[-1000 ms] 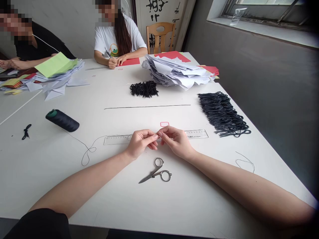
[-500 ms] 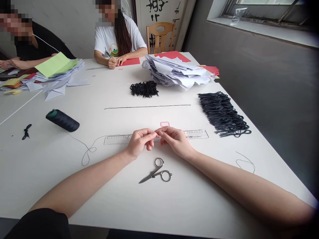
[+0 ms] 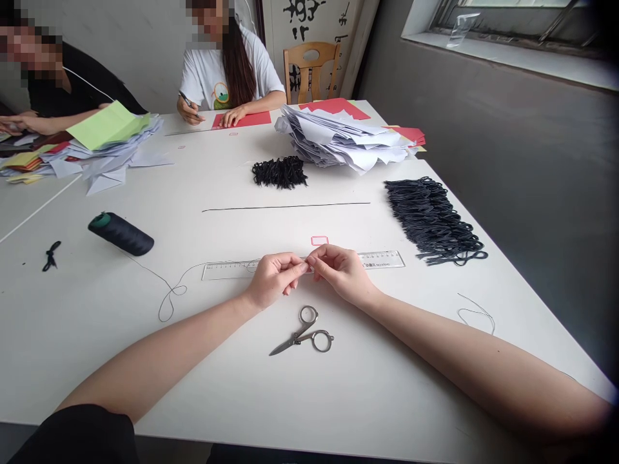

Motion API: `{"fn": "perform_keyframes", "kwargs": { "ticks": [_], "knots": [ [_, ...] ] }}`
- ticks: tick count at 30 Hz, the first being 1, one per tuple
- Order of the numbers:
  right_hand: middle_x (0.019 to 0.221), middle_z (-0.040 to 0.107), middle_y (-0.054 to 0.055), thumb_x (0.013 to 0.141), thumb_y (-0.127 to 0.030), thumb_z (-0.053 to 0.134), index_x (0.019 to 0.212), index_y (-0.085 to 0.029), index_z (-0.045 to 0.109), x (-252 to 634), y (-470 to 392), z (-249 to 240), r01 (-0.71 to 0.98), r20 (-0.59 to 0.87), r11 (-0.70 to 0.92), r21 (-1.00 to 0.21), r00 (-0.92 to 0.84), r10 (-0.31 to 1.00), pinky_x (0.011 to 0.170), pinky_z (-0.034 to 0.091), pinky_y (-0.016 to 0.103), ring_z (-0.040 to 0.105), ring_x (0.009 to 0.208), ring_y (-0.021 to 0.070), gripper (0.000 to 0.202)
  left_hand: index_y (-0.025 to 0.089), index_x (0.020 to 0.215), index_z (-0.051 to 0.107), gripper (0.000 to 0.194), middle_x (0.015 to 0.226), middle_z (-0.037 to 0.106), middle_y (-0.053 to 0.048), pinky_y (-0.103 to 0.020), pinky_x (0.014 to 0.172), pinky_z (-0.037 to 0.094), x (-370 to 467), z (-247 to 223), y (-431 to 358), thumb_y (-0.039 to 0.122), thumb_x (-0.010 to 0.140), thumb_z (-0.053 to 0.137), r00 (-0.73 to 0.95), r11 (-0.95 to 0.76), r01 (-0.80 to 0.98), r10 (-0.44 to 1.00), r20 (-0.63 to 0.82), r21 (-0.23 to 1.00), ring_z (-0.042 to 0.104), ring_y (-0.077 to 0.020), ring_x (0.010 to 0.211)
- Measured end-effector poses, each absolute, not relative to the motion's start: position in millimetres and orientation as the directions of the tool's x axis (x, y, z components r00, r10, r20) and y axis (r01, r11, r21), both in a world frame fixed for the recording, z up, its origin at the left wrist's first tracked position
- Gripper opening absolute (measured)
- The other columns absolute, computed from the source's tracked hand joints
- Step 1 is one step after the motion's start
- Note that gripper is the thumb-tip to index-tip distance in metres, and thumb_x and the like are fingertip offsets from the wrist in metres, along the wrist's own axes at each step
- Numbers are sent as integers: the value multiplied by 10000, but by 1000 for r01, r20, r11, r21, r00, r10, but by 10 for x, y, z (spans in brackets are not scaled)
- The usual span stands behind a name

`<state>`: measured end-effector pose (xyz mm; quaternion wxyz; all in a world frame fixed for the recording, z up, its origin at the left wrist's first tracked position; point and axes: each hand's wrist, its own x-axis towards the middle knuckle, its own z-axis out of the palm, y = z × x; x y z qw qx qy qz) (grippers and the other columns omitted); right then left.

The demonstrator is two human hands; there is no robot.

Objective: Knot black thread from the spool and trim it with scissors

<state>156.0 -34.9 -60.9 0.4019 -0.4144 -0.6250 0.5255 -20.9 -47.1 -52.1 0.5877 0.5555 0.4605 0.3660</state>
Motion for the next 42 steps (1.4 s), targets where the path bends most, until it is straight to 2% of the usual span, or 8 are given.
{"fn": "perform_keyframes", "kwargs": {
  "ticks": [6, 13, 21, 29, 36, 39, 42],
  "knots": [
    [760, 656, 33, 867, -484, 587, 793, -177, 581, 1577, -331, -645, 64, 53, 79, -995, -333, 942, 636, 484, 290, 602, 612, 127, 316, 165, 744, 652, 299, 503, 420, 50, -219, 428, 261, -188, -511, -473, 460, 794, 657, 246, 79, 50, 965, -89, 996, 334, -68, 449],
    [830, 664, 47, 865, -489, 594, 796, -173, 583, 1565, -330, -628, 9, 44, 50, -999, -326, 944, 628, 486, 270, 590, 607, 106, 324, 171, 751, 659, 251, 488, 416, 57, -223, 440, 251, -199, -549, -452, 419, 778, 685, 190, 93, 22, 977, -95, 995, 327, -67, 444],
    [795, 675, 35, 853, -495, 612, 848, -172, 678, 1549, -334, -612, 91, 41, 76, -993, -340, 940, 618, 496, 271, 610, 603, 116, 329, 152, 690, 619, 254, 478, 439, 49, -212, 434, 231, -189, -523, -457, 384, 760, 694, 197, 121, 17, 973, -122, 993, 343, -65, 451],
    [717, 645, 22, 870, -485, 593, 828, -166, 634, 1547, -354, -594, 117, 67, 111, -987, -328, 942, 574, 490, 255, 582, 550, 101, 325, 145, 711, 636, 269, 485, 452, 43, -210, 422, 223, -184, -522, -460, 402, 749, 705, 192, 143, 13, 971, -143, 990, 341, -64, 446],
    [789, 670, 35, 870, -491, 594, 822, -160, 635, 1546, -351, -585, 76, 52, 80, -994, -317, 947, 562, 502, 243, 583, 544, 84, 336, 142, 713, 646, 268, 476, 447, 46, -207, 417, 228, -182, -521, -462, 400, 739, 712, 179, 119, -1, 977, -117, 993, 346, -62, 440],
    [890, 701, 51, 873, -491, 588, 923, -169, 674, 1550, -343, -579, 25, 23, 33, -999, -329, 944, 560, 516, 247, 614, 574, 91, 337, 142, 721, 655, 255, 473, 436, 51, -205, 412, 227, -186, -529, -453, 390, 737, 712, 152, 104, -20, 983, -99, 994, 339, -58, 431],
    [849, 715, 45, 850, -478, 625, 1012, -176, 702, 1553, -337, -583, 9, -10, -7, -1000, -384, 923, 569, 526, 254, 642, 602, 112, 351, 146, 701, 646, 251, 476, 440, 51, -202, 409, 231, -192, -537, -445, 385, 737, 711, 128, 88, -38, 988, -82, 995, 346, -56, 429]
  ]
}}
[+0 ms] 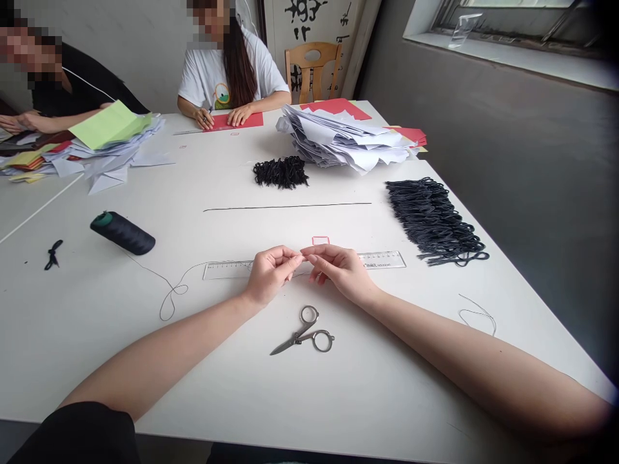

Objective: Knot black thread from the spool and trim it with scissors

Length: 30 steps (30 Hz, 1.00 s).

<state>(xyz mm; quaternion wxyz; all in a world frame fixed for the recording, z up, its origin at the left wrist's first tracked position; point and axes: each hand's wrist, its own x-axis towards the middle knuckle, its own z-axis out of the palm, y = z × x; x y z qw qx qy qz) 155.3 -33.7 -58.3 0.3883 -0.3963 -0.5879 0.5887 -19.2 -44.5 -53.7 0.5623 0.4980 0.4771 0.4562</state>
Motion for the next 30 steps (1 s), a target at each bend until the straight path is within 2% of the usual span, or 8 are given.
{"fn": "perform_keyframes", "kwargs": {
  "ticks": [13, 23, 30],
  "knots": [
    [722, 717, 38, 813, -506, 654, 941, -175, 766, 1543, -326, -569, 8, -25, -24, -1000, -404, 914, 556, 529, 245, 645, 585, 123, 372, 143, 678, 653, 258, 476, 508, 35, -203, 369, 246, -184, -497, -465, 389, 724, 717, 152, 131, 1, 980, -129, 991, 356, -46, 372],
    [787, 723, 52, 816, -522, 642, 932, -158, 741, 1550, -330, -591, 48, -48, -31, -998, -412, 910, 580, 527, 261, 647, 599, 128, 395, 146, 655, 633, 243, 471, 498, 39, -194, 375, 258, -194, -522, -463, 367, 730, 702, 141, 120, 14, 983, -121, 993, 367, -48, 385],
    [794, 704, 44, 796, -527, 662, 855, -169, 702, 1557, -341, -559, 71, -36, -11, -997, -367, 929, 523, 468, 254, 547, 520, 93, 365, 149, 668, 640, 266, 473, 491, 42, -203, 379, 263, -186, -521, -468, 398, 718, 718, 143, 97, 39, 985, -102, 995, 365, -51, 384]
  ]
}}
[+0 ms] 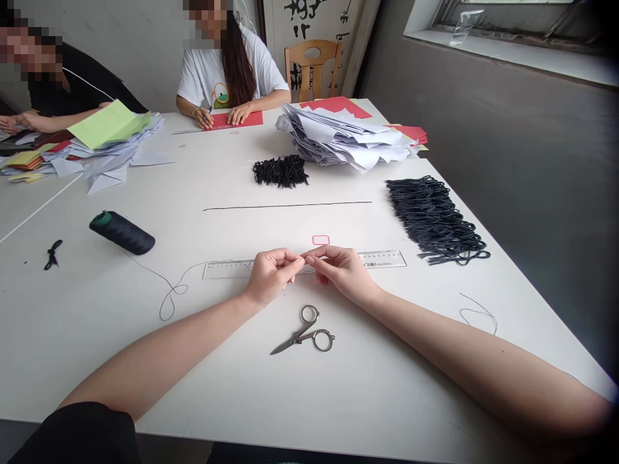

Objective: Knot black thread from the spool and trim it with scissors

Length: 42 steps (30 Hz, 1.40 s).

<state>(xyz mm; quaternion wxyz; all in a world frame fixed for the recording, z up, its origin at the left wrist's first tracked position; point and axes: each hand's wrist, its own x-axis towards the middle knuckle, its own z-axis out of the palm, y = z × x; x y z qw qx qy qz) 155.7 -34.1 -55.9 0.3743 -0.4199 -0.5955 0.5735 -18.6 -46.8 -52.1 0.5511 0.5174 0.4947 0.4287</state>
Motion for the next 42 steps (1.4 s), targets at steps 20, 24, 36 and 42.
{"fn": "perform_keyframes", "kwargs": {
  "ticks": [20, 24, 36, 42],
  "knots": [
    [689, 600, -10, 783, -462, 692, 795, -187, 621, 1559, -326, -542, -70, -60, -89, -994, -343, 938, 536, 445, 237, 498, 539, 81, 284, 145, 744, 662, 301, 488, 482, 43, -201, 382, 264, -189, -528, -468, 442, 761, 705, 166, 104, 35, 980, -108, 994, 356, -51, 395],
    [973, 671, 31, 767, -388, 693, 796, -198, 550, 1583, -253, -459, -311, -155, -249, -917, -296, 942, 538, 453, 214, 599, 646, 86, 240, 153, 765, 658, 310, 493, 482, 45, -194, 378, 262, -194, -536, -447, 459, 758, 711, 142, 120, 0, 983, -118, 993, 365, -54, 402],
    [922, 600, 7, 766, -367, 673, 862, -221, 531, 1753, -196, -45, -278, -31, -35, -960, -16, 999, 457, 368, 191, 539, 622, 76, 225, 138, 709, 672, 257, 481, 518, 13, -193, 366, 213, -411, -204, -305, 383, 700, 750, 60, 16, 31, 998, -17, 999, 357, -52, 396],
    [1124, 645, 42, 827, -422, 611, 990, -234, 642, 1722, -224, -186, -84, 50, 43, -996, -86, 995, 693, 472, 260, 595, 837, 133, 251, 150, 704, 673, 236, 456, 482, 29, -197, 364, 218, -384, -144, -395, 377, 711, 738, 106, -4, 54, 994, -1, 999, 346, -56, 383]
  ]
}}
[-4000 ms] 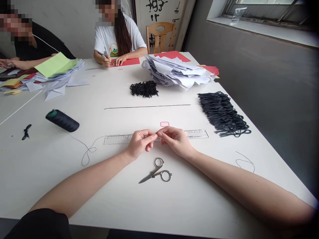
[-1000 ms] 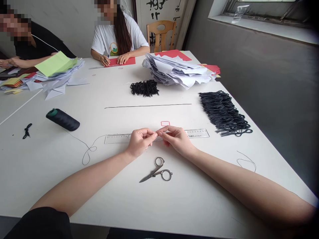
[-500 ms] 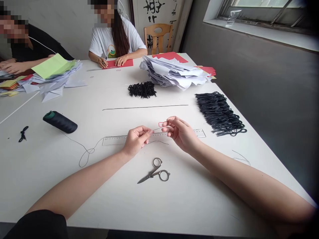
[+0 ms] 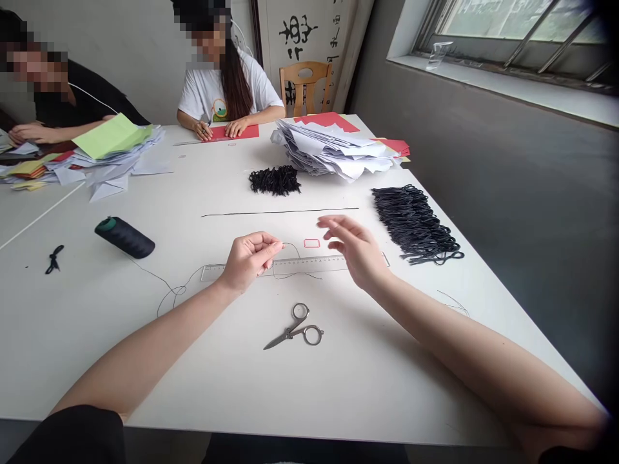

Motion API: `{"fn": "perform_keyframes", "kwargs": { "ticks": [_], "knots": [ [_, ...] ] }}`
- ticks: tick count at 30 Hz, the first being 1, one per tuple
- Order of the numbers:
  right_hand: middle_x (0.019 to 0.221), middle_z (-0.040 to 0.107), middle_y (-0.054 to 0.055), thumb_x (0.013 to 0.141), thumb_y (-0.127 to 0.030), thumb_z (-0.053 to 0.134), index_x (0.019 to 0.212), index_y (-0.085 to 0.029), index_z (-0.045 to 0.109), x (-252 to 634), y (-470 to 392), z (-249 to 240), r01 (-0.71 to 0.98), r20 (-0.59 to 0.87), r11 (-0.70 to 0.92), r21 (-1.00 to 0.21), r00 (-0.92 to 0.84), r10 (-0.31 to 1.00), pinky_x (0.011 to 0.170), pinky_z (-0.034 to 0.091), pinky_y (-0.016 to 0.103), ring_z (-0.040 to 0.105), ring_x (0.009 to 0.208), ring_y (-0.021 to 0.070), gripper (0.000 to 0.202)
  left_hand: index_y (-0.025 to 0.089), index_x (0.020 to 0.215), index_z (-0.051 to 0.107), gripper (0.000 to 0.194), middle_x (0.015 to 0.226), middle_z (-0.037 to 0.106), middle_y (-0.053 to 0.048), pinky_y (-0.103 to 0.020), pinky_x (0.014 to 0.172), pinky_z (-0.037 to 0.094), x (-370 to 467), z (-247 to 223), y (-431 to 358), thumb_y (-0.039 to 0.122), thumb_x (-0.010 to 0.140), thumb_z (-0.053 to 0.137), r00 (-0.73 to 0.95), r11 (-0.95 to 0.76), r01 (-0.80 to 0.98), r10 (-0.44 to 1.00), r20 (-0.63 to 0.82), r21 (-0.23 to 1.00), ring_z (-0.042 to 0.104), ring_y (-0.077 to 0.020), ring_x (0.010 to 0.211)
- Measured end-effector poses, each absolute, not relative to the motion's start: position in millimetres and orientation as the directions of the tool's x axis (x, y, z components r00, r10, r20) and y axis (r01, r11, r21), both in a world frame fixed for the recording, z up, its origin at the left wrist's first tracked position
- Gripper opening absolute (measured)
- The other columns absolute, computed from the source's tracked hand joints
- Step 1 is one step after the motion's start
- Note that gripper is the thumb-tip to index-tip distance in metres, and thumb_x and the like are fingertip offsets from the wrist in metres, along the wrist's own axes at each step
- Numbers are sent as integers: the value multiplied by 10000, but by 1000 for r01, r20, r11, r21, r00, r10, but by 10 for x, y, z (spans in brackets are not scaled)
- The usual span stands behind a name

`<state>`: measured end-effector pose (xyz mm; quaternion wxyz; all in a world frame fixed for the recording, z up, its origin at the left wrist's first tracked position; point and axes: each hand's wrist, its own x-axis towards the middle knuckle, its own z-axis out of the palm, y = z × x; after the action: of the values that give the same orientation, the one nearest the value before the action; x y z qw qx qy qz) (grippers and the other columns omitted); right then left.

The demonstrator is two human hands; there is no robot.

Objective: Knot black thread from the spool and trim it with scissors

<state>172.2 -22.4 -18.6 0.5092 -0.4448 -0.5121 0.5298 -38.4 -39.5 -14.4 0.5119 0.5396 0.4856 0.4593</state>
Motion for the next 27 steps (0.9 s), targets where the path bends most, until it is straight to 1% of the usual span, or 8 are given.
{"fn": "perform_keyframes", "kwargs": {
  "ticks": [4, 6, 8, 12, 14, 18, 22, 27],
  "knots": [
    [1180, 670, 62, 831, -499, 637, 1102, -231, 690, 1641, -364, -224, 93, 16, 51, -994, -347, 938, 953, 436, 362, 593, 1079, 205, 384, 152, 737, 688, 236, 446, 473, 32, -200, 362, 232, -371, -141, -445, 386, 751, 716, 171, -28, 83, 985, 14, 996, 351, -59, 380],
    [1224, 661, 61, 839, -522, 627, 1124, -239, 695, 1610, -419, -237, 105, -16, 30, -994, -408, 913, 1034, 389, 394, 559, 1175, 224, 407, 153, 738, 685, 236, 451, 481, 31, -198, 364, 238, -365, -148, -456, 387, 758, 712, 187, -32, 77, 982, 17, 997, 355, -57, 380],
    [1236, 661, 62, 861, -550, 585, 1112, -236, 707, 1589, -438, -270, 42, -41, -25, -999, -441, 897, 1077, 360, 418, 562, 1192, 229, 420, 153, 730, 678, 232, 452, 483, 32, -194, 364, 239, -360, -155, -456, 381, 759, 714, 189, -34, 67, 982, 21, 997, 358, -55, 383],
    [1129, 712, 102, 866, -563, 567, 1050, -186, 727, 1567, -409, -375, -221, -110, -256, -941, -516, 850, 1029, 439, 439, 668, 1028, 228, 449, 151, 718, 669, 228, 453, 474, 37, -188, 357, 234, -361, -159, -435, 370, 748, 725, 168, -36, 47, 985, 27, 998, 361, -54, 385],
    [1075, 729, 118, 862, -531, 588, 1025, -166, 731, 1562, -400, -405, -284, -142, -346, -894, -553, 821, 998, 477, 429, 691, 982, 224, 424, 146, 727, 677, 233, 459, 474, 35, -187, 354, 231, -367, -157, -422, 372, 736, 734, 153, -30, 39, 988, 23, 999, 368, -56, 392],
    [1038, 739, 130, 866, -490, 600, 988, -146, 735, 1557, -417, -402, -290, -178, -406, -867, -581, 794, 967, 508, 415, 710, 944, 221, 390, 133, 743, 687, 253, 456, 470, 38, -189, 346, 222, -382, -153, -400, 380, 721, 740, 133, -13, 38, 991, 8, 999, 351, -50, 380],
    [1003, 745, 116, 801, -459, 697, 961, -147, 740, 1550, -433, -419, -246, -210, -407, -880, -566, 797, 937, 522, 384, 714, 916, 207, 353, 127, 742, 680, 261, 453, 472, 40, -185, 348, 223, -390, -164, -388, 379, 716, 741, 124, -12, 45, 992, 7, 999, 346, -46, 376],
    [824, 731, 43, 690, -423, 802, 790, -157, 728, 1593, -359, -435, -206, -207, -339, -918, -479, 853, 783, 534, 290, 678, 709, 121, 294, 127, 748, 673, 264, 458, 470, 43, -184, 358, 233, -395, -186, -375, 382, 725, 736, 141, 5, 58, 990, -13, 998, 350, -46, 381]
  ]
}}
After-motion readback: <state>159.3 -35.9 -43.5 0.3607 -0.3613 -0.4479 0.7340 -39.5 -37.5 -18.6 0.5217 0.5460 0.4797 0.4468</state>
